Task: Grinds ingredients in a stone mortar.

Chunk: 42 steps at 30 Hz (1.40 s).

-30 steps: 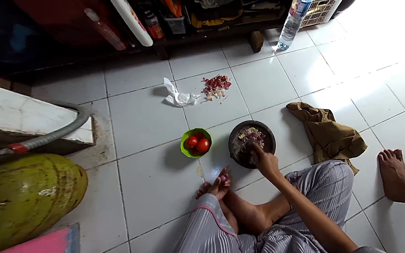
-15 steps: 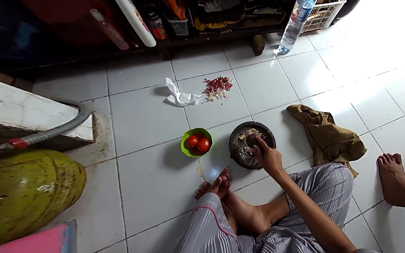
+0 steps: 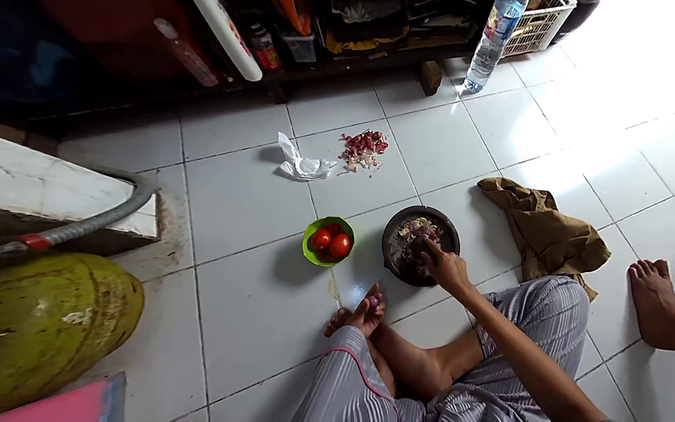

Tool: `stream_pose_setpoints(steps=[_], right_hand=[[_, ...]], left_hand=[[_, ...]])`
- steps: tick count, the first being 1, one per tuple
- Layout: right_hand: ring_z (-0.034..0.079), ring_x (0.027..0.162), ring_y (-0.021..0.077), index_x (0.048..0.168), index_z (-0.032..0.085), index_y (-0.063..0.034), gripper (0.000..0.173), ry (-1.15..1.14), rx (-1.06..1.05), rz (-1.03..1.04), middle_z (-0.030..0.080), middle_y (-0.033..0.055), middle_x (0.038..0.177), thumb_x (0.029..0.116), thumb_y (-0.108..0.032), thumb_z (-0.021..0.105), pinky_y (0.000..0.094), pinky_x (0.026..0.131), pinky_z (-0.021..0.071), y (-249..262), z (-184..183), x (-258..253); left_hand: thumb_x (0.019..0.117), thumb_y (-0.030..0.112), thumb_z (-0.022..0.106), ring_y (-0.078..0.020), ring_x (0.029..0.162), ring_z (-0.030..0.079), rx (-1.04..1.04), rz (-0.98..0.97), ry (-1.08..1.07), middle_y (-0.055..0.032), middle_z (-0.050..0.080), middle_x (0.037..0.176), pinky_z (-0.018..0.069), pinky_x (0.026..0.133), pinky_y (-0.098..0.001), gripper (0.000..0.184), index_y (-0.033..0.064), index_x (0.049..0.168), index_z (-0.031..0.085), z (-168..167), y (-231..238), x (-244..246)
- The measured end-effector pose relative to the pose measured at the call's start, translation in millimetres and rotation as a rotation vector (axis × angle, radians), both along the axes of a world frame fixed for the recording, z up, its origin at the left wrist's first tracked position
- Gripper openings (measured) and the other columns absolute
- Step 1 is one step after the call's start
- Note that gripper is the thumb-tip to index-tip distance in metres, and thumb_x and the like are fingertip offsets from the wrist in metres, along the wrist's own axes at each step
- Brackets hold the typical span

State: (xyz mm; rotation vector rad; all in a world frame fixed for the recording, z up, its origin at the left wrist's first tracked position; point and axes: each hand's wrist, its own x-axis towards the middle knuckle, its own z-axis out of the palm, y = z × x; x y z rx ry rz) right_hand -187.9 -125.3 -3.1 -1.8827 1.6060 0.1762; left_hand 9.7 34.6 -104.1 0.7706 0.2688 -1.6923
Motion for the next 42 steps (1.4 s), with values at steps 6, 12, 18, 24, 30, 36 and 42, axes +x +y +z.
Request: stream_pose_setpoints(steps=[6,12,18,24,30,36,42], right_hand=[[0.072,0.083,0.0438,0.154,0.05,-0.013,0.052,-0.082,-0.211,-0.046,0.075,0.0214,0.088,0.1082,-0.038,0.046,0.0601,0.077,0.0534,17,-6,0],[0.072,0.096,0.0428,0.154,0.05,-0.0172,0.051,-0.039,-0.105,-0.081,0.075,0.0217,0.1,0.1096,-0.041,0.043,0.0587,0.086,0.0517,4,22,2],[0.069,0.105,0.0445,0.159,0.042,-0.0198,0.054,0.006,0.032,0.003,0.074,0.0235,0.11,0.1104,-0.043,0.04,0.0605,0.093,0.0492,0,1,1],[0.072,0.087,0.044,0.154,0.05,-0.0151,0.052,-0.063,-0.179,-0.046,0.075,0.0217,0.092,0.1084,-0.039,0.045,0.0599,0.08,0.0531,13,-2,4],[0.071,0.1,0.0431,0.155,0.049,-0.0182,0.052,-0.053,-0.052,-0.09,0.075,0.022,0.104,0.1098,-0.042,0.043,0.0593,0.089,0.0512,1,16,4],[0.068,0.108,0.0441,0.157,0.045,-0.0205,0.052,-0.045,0.048,-0.013,0.073,0.0232,0.115,0.1102,-0.043,0.041,0.0607,0.095,0.0488,-7,-2,1],[0.072,0.093,0.043,0.154,0.051,-0.0214,0.049,-0.034,-0.068,-0.138,0.076,0.0212,0.101,0.1084,-0.041,0.047,0.06,0.084,0.0519,20,26,-23]], left_hand=[[0.0753,0.03,0.088,-0.0044,0.07,0.069,-0.011,0.026,0.009,0.003,0.074,0.089,0.0568,0.064,-0.0175,0.045,0.0152,0.113,0.067,2,4,-1],[0.1074,0.021,0.047,-0.0013,0.061,0.062,0.171,-0.024,-0.161,0.004,0.066,0.077,0.052,0.055,-0.015,0.012,0.0115,0.111,0.053,50,-10,-12],[0.0742,0.03,0.089,-0.0051,0.068,0.068,-0.006,-0.017,-0.002,0.0014,0.073,0.088,0.0571,0.062,-0.0178,0.049,0.0129,0.114,0.065,4,2,-1],[0.0701,0.03,0.091,-0.0049,0.07,0.069,-0.02,0.031,0.009,0.0026,0.074,0.087,0.0571,0.065,-0.0182,0.052,0.0139,0.114,0.068,2,7,-1],[0.0836,0.03,0.082,-0.0031,0.069,0.067,0.039,-0.008,-0.065,0.0036,0.072,0.087,0.0562,0.064,-0.0172,0.043,0.0132,0.118,0.061,2,5,-1],[0.0837,0.027,0.082,-0.0055,0.068,0.068,0.003,-0.005,-0.016,0.0011,0.072,0.088,0.0567,0.062,-0.0183,0.04,0.0119,0.115,0.063,6,3,-2],[0.0656,0.03,0.093,-0.0061,0.071,0.069,-0.038,0.038,0.045,0.0019,0.073,0.088,0.0578,0.065,-0.0187,0.059,0.0136,0.116,0.066,-1,8,1]])
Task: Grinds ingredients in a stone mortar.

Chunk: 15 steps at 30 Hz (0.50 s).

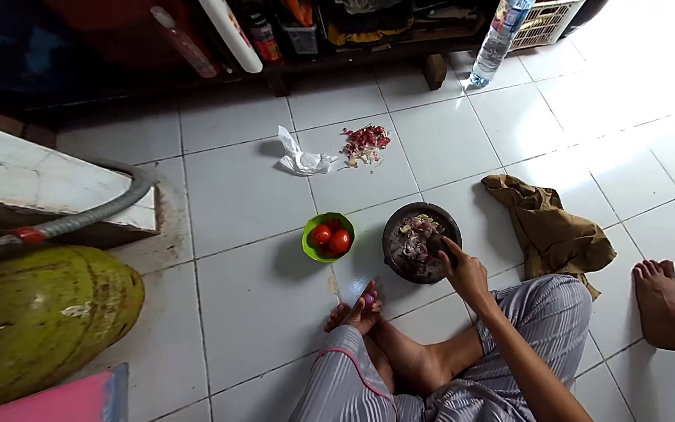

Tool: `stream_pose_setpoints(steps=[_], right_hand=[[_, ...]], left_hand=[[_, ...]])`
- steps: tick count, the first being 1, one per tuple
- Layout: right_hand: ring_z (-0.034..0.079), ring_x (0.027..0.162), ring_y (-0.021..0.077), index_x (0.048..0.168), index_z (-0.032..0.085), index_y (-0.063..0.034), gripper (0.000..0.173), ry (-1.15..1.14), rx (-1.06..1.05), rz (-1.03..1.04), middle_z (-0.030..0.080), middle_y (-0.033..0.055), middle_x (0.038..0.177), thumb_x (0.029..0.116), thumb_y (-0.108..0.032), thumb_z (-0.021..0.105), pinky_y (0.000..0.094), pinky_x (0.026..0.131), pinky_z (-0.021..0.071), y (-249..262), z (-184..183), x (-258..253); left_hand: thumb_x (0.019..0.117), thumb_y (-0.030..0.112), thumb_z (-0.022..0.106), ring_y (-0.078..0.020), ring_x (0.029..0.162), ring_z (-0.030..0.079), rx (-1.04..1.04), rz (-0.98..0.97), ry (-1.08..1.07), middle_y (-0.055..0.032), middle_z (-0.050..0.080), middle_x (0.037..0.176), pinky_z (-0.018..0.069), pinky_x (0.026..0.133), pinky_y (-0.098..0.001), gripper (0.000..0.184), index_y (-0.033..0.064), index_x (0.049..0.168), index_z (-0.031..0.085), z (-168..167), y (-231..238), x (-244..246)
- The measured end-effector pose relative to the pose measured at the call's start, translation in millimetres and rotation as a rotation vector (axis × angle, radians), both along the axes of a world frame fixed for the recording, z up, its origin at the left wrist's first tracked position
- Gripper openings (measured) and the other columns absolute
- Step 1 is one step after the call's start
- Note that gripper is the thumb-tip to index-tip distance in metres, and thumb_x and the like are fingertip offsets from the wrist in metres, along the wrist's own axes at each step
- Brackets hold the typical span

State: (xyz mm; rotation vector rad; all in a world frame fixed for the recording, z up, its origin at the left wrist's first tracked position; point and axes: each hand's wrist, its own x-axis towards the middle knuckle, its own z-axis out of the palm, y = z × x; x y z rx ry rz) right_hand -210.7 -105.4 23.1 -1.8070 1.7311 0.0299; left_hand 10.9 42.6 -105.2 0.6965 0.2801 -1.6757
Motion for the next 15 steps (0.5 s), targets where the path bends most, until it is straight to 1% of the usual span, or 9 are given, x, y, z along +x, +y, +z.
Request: stream_pose_setpoints(steps=[2,4,6,8,11,12,13,14,15], right_hand=[[0.072,0.092,0.0441,0.154,0.051,-0.0206,0.05,0.023,0.026,0.041,0.076,0.0218,0.098,0.1078,-0.041,0.049,0.0611,0.084,0.0516,14,-8,0],[0.072,0.089,0.0434,0.153,0.052,-0.0198,0.05,0.027,-0.009,0.076,0.076,0.0215,0.093,0.1075,-0.04,0.048,0.0604,0.081,0.0517,22,-26,6],[0.072,0.085,0.0425,0.153,0.053,-0.0179,0.05,0.006,-0.086,0.087,0.075,0.0202,0.089,0.1073,-0.038,0.047,0.0586,0.079,0.0523,19,-42,17],[0.072,0.093,0.0434,0.154,0.051,-0.0188,0.05,-0.015,-0.035,0.077,0.076,0.0212,0.097,0.1081,-0.039,0.046,0.0602,0.084,0.0517,2,-40,27],[0.069,0.11,0.0417,0.153,0.052,-0.0185,0.049,-0.142,0.083,0.035,0.073,0.0218,0.117,0.1093,-0.04,0.045,0.0597,0.095,0.0497,-26,-37,20],[0.068,0.114,0.0393,0.149,0.056,-0.0146,0.047,-0.258,0.078,-0.01,0.071,0.0213,0.123,0.1092,-0.037,0.047,0.0583,0.099,0.0495,-32,-41,12],[0.066,0.119,0.0357,0.146,0.059,-0.0096,0.044,-0.386,0.053,-0.066,0.069,0.0206,0.128,0.1094,-0.032,0.048,0.0548,0.104,0.0486,-36,-44,5],[0.065,0.123,0.0334,0.143,0.06,-0.0044,0.042,-0.486,0.015,-0.116,0.068,0.0209,0.131,0.1097,-0.027,0.048,0.0515,0.107,0.0473,-37,-43,-2],[0.065,0.122,0.0328,0.141,0.06,-0.0005,0.041,-0.542,-0.027,-0.16,0.068,0.0223,0.131,0.1095,-0.024,0.048,0.05,0.107,0.0475,-35,-41,-7]], left_hand=[[0.0597,0.03,0.096,-0.0078,0.071,0.07,-0.018,-0.011,0.027,0.0004,0.074,0.088,0.0583,0.065,-0.0194,0.064,0.013,0.115,0.068,-4,-2,0],[0.0647,0.028,0.094,-0.0076,0.072,0.07,-0.001,-0.034,0.01,0.0004,0.074,0.089,0.058,0.065,-0.0192,0.06,0.0128,0.116,0.066,-1,-5,-4],[0.0707,0.024,0.091,-0.0076,0.072,0.07,0.057,-0.036,-0.004,-0.0003,0.073,0.089,0.0582,0.064,-0.0196,0.048,0.0129,0.11,0.067,1,-5,-5],[0.0687,0.023,0.092,-0.0084,0.071,0.069,0.081,-0.042,-0.011,-0.0019,0.073,0.087,0.0585,0.064,-0.0199,0.039,0.012,0.098,0.068,-1,-3,-3],[0.0615,0.021,0.096,-0.0118,0.077,0.073,0.058,-0.129,-0.084,-0.0066,0.075,0.094,0.0608,0.069,-0.0212,0.043,0.0095,0.094,0.071,2,1,0],[0.0687,0.017,0.092,-0.0115,0.08,0.073,0.037,-0.203,-0.181,-0.0072,0.075,0.097,0.0604,0.072,-0.0206,0.038,0.0082,0.098,0.069,10,-1,-1],[0.082,0.01,0.078,-0.0075,0.08,0.07,0.019,-0.328,-0.364,-0.0033,0.072,0.095,0.0576,0.074,-0.0189,0.026,0.0065,0.102,0.062,24,-8,-3],[0.0913,0.0,0.064,-0.006,0.079,0.067,0.0,-0.454,-0.557,-0.0011,0.07,0.09,0.0561,0.077,-0.0204,0.016,0.0006,0.107,0.059,39,-18,-6],[0.0915,-0.006,0.062,-0.0064,0.08,0.068,-0.046,-0.545,-0.72,-0.0019,0.071,0.089,0.0565,0.08,-0.0234,0.019,-0.006,0.11,0.061,48,-27,-10]])
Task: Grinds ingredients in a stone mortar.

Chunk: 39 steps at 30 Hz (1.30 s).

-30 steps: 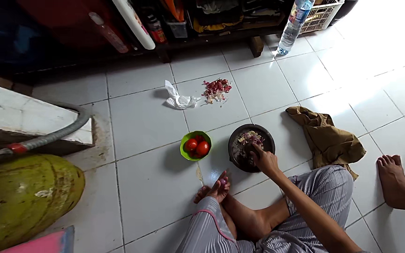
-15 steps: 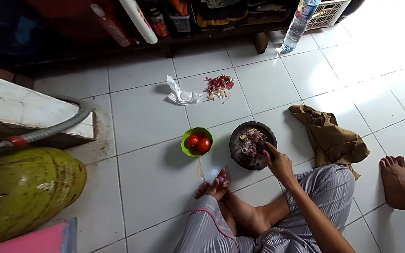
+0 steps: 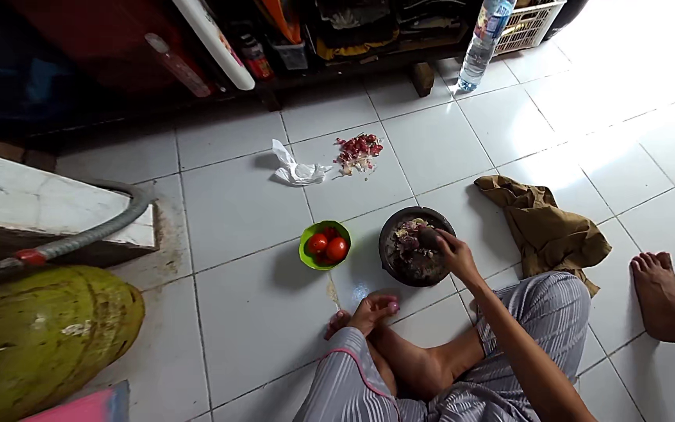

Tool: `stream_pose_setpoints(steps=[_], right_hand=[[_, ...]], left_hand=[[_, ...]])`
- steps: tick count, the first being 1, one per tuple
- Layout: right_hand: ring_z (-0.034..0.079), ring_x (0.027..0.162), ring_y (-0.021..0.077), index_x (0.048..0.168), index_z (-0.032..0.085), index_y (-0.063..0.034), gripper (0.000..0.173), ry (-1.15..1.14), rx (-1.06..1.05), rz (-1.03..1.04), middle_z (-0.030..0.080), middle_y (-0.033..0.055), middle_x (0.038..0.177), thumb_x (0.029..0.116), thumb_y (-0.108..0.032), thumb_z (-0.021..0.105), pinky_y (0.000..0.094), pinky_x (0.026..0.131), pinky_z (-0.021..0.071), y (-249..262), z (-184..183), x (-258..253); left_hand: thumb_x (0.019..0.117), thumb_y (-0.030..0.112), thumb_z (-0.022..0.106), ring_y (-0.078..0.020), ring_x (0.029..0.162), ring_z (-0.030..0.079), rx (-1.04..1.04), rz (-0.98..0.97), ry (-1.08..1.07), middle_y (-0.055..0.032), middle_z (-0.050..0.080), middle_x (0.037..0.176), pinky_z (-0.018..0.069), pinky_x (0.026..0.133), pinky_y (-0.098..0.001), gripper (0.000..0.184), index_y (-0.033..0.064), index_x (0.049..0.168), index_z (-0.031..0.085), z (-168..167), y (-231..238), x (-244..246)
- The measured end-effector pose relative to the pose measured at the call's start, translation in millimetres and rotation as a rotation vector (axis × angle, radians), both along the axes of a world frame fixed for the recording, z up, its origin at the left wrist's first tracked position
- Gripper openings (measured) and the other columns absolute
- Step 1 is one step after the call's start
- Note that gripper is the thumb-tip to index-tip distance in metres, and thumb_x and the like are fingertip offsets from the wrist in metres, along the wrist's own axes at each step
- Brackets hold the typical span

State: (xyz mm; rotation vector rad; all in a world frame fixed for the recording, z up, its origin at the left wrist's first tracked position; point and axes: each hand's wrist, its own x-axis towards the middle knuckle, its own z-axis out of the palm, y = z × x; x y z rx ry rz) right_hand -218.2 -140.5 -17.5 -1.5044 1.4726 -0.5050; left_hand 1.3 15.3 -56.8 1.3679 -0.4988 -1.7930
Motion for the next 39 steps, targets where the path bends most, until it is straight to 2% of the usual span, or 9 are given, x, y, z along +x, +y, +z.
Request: stream_pose_setpoints(steps=[3,6,10,17,20,28,32,35,39], right_hand=[[0.07,0.103,0.0247,0.14,0.06,0.0012,0.04,-0.013,-0.041,-0.103,0.071,0.0214,0.121,0.1092,-0.021,0.049,0.0417,0.094,0.0538,9,7,-16],[0.063,0.078,0.0158,0.142,0.058,0.0002,0.04,0.035,-0.028,-0.121,0.072,0.0184,0.11,0.1096,-0.022,0.049,0.0346,0.076,0.0524,14,8,-23],[0.069,0.09,0.0248,0.144,0.057,-0.002,0.042,0.082,0.001,-0.111,0.072,0.0203,0.116,0.1098,-0.025,0.049,0.0434,0.086,0.0535,22,2,-20],[0.07,0.109,0.0343,0.146,0.058,-0.0066,0.044,0.171,0.013,-0.063,0.071,0.0199,0.124,0.1094,-0.03,0.049,0.0539,0.096,0.0514,28,5,-16],[0.071,0.107,0.037,0.146,0.058,-0.0077,0.046,0.235,-0.029,-0.053,0.073,0.0202,0.12,0.1073,-0.032,0.053,0.0568,0.094,0.0519,27,13,-14],[0.071,0.062,0.0345,0.14,0.061,0.0024,0.046,0.254,-0.599,-0.12,0.074,0.018,0.079,0.1006,-0.021,0.059,0.0519,0.058,0.0558,46,28,15],[0.073,0.086,0.0427,0.155,0.048,-0.0137,0.052,0.486,-0.092,0.16,0.075,0.0209,0.093,0.1074,-0.036,0.049,0.0603,0.08,0.0541,53,4,27],[0.071,0.098,0.0435,0.156,0.048,-0.0208,0.052,0.543,0.034,0.214,0.075,0.021,0.103,0.1085,-0.041,0.046,0.0605,0.087,0.0511,33,27,22],[0.072,0.07,0.0378,0.14,0.065,-0.0081,0.043,0.361,-0.455,-0.027,0.075,0.0184,0.081,0.1019,-0.028,0.06,0.0545,0.064,0.0547,42,54,21]], left_hand=[[0.0853,-0.001,0.073,-0.0083,0.091,0.069,-0.318,-0.19,-0.302,-0.0087,0.071,0.105,0.0579,0.085,-0.0254,0.025,-0.0089,0.108,0.069,12,-29,-10],[0.0865,0.007,0.077,-0.027,0.105,0.069,-0.58,-0.293,-0.767,-0.0209,0.071,0.113,0.0554,0.094,-0.0367,0.025,-0.0043,0.108,0.075,18,-69,-26],[0.0923,0.005,0.069,-0.045,0.118,0.061,-0.605,-0.502,-1.129,-0.0238,0.07,0.119,0.0404,0.106,-0.058,0.031,-0.001,0.123,0.071,8,-102,-39],[0.0878,0.021,0.078,-0.0451,0.111,0.064,-0.743,-0.304,-1.223,-0.0236,0.07,0.121,0.0434,0.099,-0.0616,0.052,-0.0015,0.133,0.065,-17,-99,-52],[0.0906,0.016,0.071,-0.043,0.107,0.066,-0.756,-0.086,-1.265,-0.0216,0.07,0.119,0.0482,0.092,-0.059,0.039,-0.0034,0.124,0.069,-19,-83,-48],[0.0946,0.014,0.056,-0.0468,0.107,0.064,-0.6,0.135,-1.269,-0.0304,0.067,0.115,0.0481,0.095,-0.0591,0.033,-0.0127,0.111,0.066,-32,3,-26],[0.0917,0.018,0.055,-0.0393,0.1,0.068,-0.599,0.194,-1.426,-0.0244,0.07,0.11,0.0528,0.087,-0.0495,0.03,-0.0063,0.104,0.067,-47,26,-20],[0.0908,0.017,0.054,-0.039,0.096,0.068,-0.633,0.273,-1.47,-0.025,0.07,0.107,0.0539,0.082,-0.0452,0.029,-0.0066,0.101,0.067,-59,22,-13],[0.0921,0.017,0.053,-0.0407,0.098,0.066,-0.578,0.25,-1.409,-0.0289,0.066,0.112,0.053,0.085,-0.0483,0.032,-0.01,0.106,0.064,-66,25,-5]])
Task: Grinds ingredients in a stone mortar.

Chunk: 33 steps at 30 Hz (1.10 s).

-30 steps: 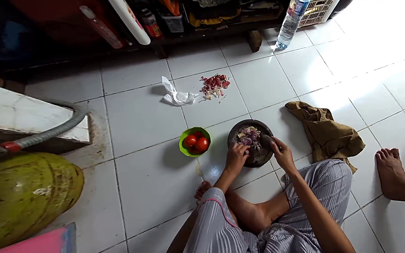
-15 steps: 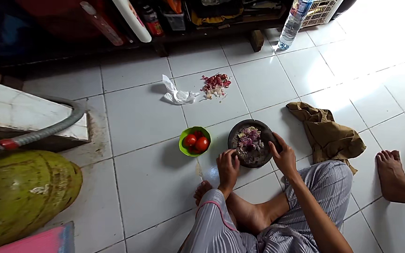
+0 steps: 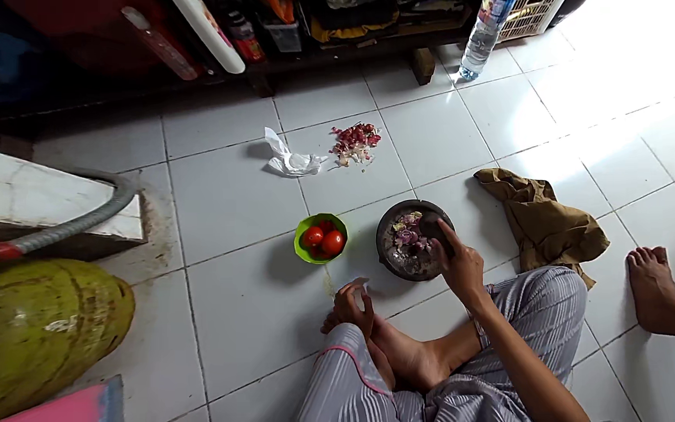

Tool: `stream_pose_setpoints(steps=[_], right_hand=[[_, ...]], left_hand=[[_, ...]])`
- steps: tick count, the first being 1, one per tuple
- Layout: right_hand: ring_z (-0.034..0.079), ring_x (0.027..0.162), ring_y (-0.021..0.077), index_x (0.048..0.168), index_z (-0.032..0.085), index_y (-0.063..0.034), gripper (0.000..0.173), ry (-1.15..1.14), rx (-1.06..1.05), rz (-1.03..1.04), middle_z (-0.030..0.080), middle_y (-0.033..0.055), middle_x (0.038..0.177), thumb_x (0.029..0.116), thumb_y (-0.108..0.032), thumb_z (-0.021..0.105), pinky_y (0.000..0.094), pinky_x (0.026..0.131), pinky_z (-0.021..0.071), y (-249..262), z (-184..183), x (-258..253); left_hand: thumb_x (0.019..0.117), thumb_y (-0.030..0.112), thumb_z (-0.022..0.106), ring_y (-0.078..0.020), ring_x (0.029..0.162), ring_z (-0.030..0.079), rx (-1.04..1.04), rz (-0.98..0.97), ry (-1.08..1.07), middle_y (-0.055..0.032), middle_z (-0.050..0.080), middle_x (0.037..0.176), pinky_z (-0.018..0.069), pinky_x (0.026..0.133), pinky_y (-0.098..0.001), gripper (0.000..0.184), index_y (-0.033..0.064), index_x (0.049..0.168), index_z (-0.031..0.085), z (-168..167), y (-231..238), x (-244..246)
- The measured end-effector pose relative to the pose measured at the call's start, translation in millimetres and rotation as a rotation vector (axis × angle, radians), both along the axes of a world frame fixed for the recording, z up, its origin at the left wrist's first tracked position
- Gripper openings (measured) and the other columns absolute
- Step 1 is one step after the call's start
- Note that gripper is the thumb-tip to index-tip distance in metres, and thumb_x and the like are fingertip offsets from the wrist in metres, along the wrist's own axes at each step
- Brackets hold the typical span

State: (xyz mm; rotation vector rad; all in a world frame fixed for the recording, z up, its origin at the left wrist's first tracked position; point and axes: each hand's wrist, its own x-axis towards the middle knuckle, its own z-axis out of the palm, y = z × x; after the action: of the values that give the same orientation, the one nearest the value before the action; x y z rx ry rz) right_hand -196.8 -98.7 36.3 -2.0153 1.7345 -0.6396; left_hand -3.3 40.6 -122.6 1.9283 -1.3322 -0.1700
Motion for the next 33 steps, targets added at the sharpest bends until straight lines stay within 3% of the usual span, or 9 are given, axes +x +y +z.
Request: stream_pose_setpoints(steps=[3,7,11,15,21,24,26,30,33], right_hand=[[0.071,0.06,0.0303,0.135,0.066,0.001,0.044,-0.08,-0.277,0.004,0.075,0.0164,0.081,0.0959,-0.018,0.066,0.0465,0.053,0.0563,15,-19,10],[0.072,0.08,0.0436,0.158,0.044,-0.0183,0.053,0.26,0.383,0.145,0.074,0.0205,0.085,0.1071,-0.033,0.048,0.0592,0.074,0.0536,33,-56,18],[0.072,0.096,0.0442,0.158,0.044,-0.021,0.052,0.181,0.593,0.126,0.075,0.0219,0.103,0.1092,-0.041,0.045,0.061,0.086,0.0525,16,-34,18],[0.072,0.097,0.0412,0.152,0.053,-0.0171,0.049,-0.005,0.485,0.083,0.075,0.0203,0.108,0.1084,-0.039,0.048,0.0603,0.087,0.0532,-8,-2,1],[0.069,0.061,0.0364,0.145,0.059,-0.0061,0.047,-0.05,-0.012,0.007,0.071,0.0165,0.072,0.1039,-0.028,0.056,0.0547,0.058,0.0536,1,-1,-2],[0.072,0.08,0.043,0.156,0.047,-0.0169,0.052,0.227,0.339,0.133,0.075,0.0199,0.086,0.1076,-0.035,0.047,0.0607,0.075,0.0542,13,-45,6],[0.073,0.084,0.0432,0.159,0.043,-0.019,0.053,0.307,0.423,0.182,0.075,0.0198,0.088,0.1085,-0.035,0.044,0.0592,0.077,0.0537,14,-60,12],[0.069,0.109,0.0436,0.158,0.044,-0.0237,0.051,0.228,0.632,0.148,0.073,0.0221,0.116,0.1103,-0.043,0.041,0.0613,0.095,0.0501,-20,-16,7],[0.072,0.093,0.0423,0.153,0.052,-0.0196,0.049,0.128,0.403,0.067,0.075,0.0206,0.098,0.1091,-0.041,0.045,0.0587,0.084,0.0529,-20,14,0]], left_hand=[[0.0908,0.012,0.055,-0.0474,0.104,0.065,0.112,0.002,0.046,-0.0324,0.065,0.117,0.052,0.09,-0.056,0.031,-0.0121,0.108,0.066,14,-3,-1],[0.0881,0.009,0.055,-0.0454,0.103,0.066,0.008,-0.003,0.003,-0.0312,0.066,0.113,0.0532,0.088,-0.0514,0.029,-0.0124,0.105,0.064,5,-7,-4],[0.0886,0.009,0.055,-0.0446,0.102,0.066,0.006,0.008,-0.015,-0.0302,0.066,0.112,0.0536,0.088,-0.0492,0.028,-0.0123,0.105,0.064,8,-2,-2],[0.0909,0.012,0.054,-0.0433,0.1,0.066,0.013,0.013,-0.003,-0.032,0.065,0.114,0.0538,0.087,-0.0486,0.031,-0.013,0.107,0.063,6,-2,2],[0.0901,0.012,0.054,-0.0411,0.095,0.065,0.026,0.036,0.024,-0.0303,0.064,0.113,0.0529,0.083,-0.0495,0.03,-0.0106,0.107,0.064,-1,-4,-1],[0.0887,0.011,0.055,-0.0405,0.097,0.065,-0.056,0.027,0.002,-0.0298,0.065,0.11,0.0532,0.086,-0.0461,0.029,-0.012,0.105,0.062,-8,-6,-1],[0.0876,0.01,0.055,-0.0408,0.097,0.065,-0.071,0.029,-0.015,-0.03,0.065,0.11,0.0534,0.085,-0.0457,0.029,-0.0124,0.104,0.062,-7,-7,-2],[0.0899,0.008,0.055,-0.044,0.097,0.065,-0.017,0.019,-0.006,-0.0319,0.064,0.112,0.0533,0.086,-0.05,0.029,-0.0138,0.107,0.062,3,-2,1],[0.0938,0.012,0.052,-0.0473,0.1,0.064,0.025,-0.013,0.028,-0.0349,0.062,0.115,0.0529,0.088,-0.0533,0.033,-0.0159,0.11,0.061,7,0,4]])
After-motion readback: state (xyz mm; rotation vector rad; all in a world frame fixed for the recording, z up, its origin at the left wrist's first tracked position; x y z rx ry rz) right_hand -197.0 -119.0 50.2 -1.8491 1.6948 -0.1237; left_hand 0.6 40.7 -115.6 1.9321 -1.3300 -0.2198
